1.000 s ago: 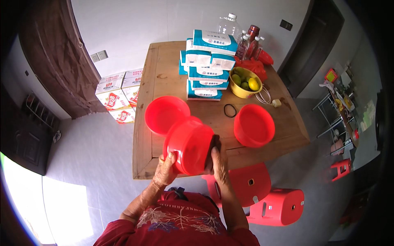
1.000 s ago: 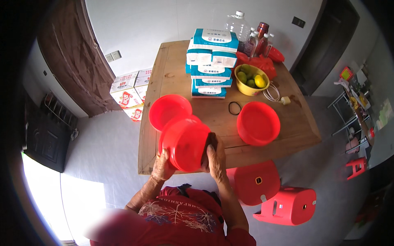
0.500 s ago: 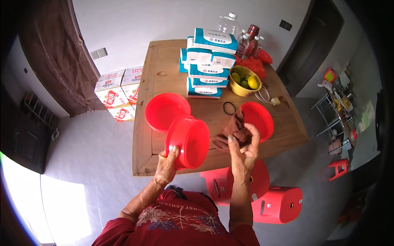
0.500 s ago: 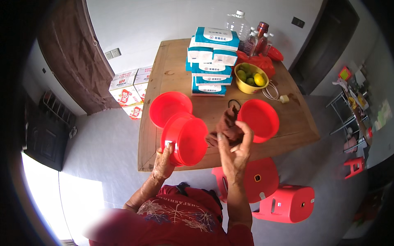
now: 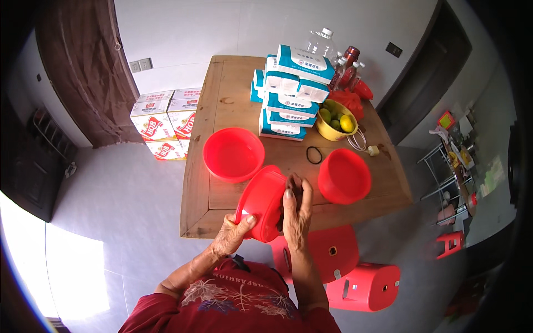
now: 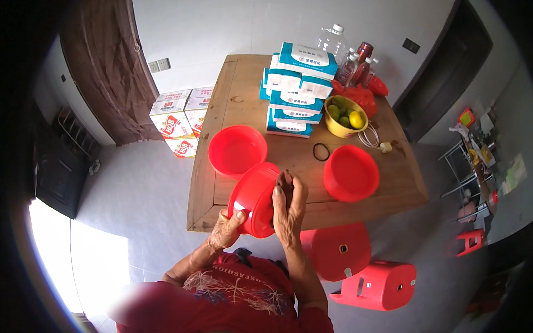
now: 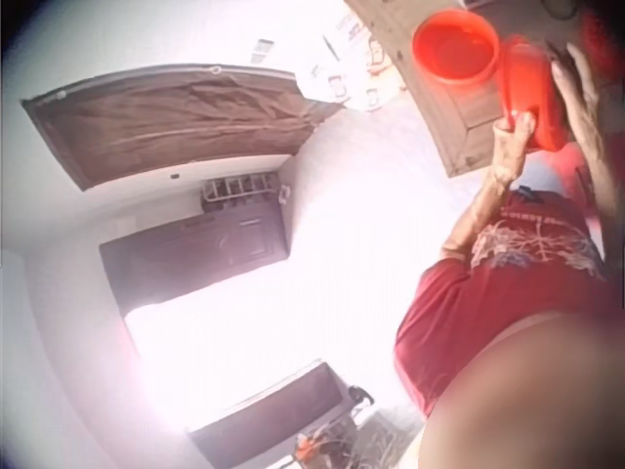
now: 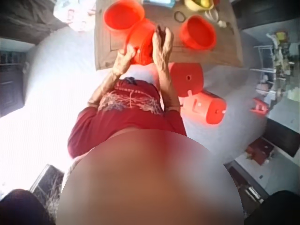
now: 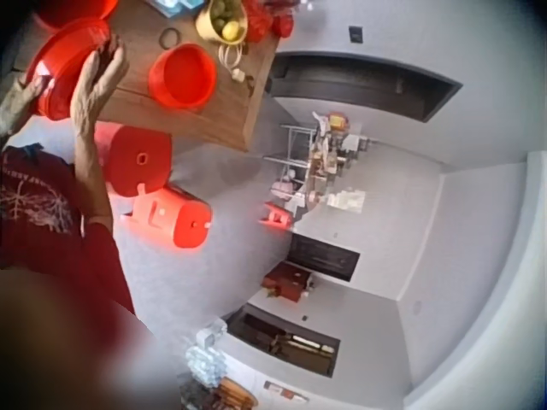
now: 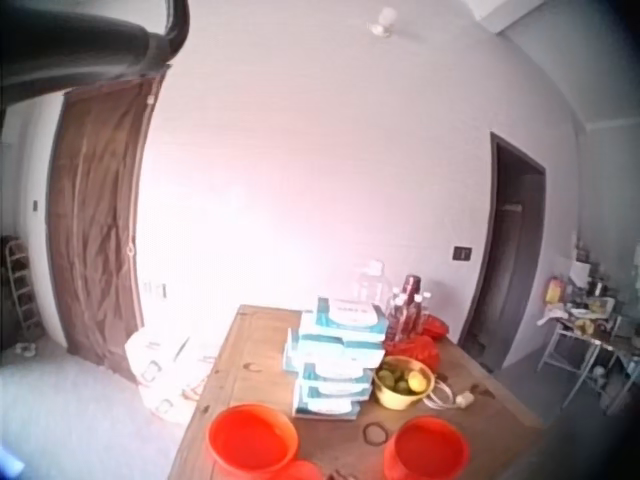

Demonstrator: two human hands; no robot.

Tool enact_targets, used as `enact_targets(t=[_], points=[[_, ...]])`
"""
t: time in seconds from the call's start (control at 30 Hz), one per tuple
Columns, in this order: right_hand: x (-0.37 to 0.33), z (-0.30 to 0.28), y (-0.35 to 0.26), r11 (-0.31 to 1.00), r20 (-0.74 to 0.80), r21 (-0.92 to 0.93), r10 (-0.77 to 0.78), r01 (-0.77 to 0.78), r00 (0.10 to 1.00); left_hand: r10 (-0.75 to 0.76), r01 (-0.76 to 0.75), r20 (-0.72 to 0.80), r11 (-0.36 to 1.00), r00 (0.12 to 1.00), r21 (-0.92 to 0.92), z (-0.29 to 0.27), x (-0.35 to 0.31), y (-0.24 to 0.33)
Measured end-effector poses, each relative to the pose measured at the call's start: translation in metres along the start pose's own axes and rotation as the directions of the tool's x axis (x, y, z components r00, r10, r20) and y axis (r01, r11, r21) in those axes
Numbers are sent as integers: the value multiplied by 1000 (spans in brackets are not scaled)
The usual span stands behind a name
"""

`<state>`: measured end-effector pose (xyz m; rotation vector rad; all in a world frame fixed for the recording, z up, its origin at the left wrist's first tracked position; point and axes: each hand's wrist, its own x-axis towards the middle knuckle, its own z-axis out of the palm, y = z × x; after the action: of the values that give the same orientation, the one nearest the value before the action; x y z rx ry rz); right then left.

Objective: The person wipes the inside and outside of three red plastic bowls using a dark cloth. They handle the bowls one at a time, rotating them to clean all surfaces, and place them back on the wooden table after each wipe.

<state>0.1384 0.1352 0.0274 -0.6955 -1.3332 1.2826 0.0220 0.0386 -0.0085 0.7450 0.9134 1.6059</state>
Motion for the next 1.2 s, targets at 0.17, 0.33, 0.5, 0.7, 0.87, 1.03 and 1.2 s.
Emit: enact_targets(t=[0.17, 0.33, 0.5, 0.7, 0.87, 1.03, 1.2], points=[[-18, 12, -50, 619, 452, -448, -465, 645, 761, 52, -73, 166, 990, 985, 119, -1, 1, 17], [-2, 11, -74, 698, 494, -436, -342, 568, 800, 36, -79, 193, 972, 981, 219, 1, -2, 25], [46, -13, -58, 778, 425, -442, -257, 447, 868, 7, -165, 369, 903, 929, 396, 5, -7, 39], [45, -30, -19, 960, 98, 70, 264, -272, 959, 73, -206, 354, 912, 932, 355, 6, -6, 37], [24, -22, -32, 954, 284, -247, -95, 169, 954, -73, -22, 209, 908, 975, 419, 5, -5, 30], [6, -5, -59, 592, 631, -385, -391, 708, 670, -19, -23, 186, 975, 982, 222, 10, 0, 22], [45, -22, -53, 678, 575, -238, -479, 696, 663, 2, -65, 251, 968, 968, 243, -2, -1, 21]])
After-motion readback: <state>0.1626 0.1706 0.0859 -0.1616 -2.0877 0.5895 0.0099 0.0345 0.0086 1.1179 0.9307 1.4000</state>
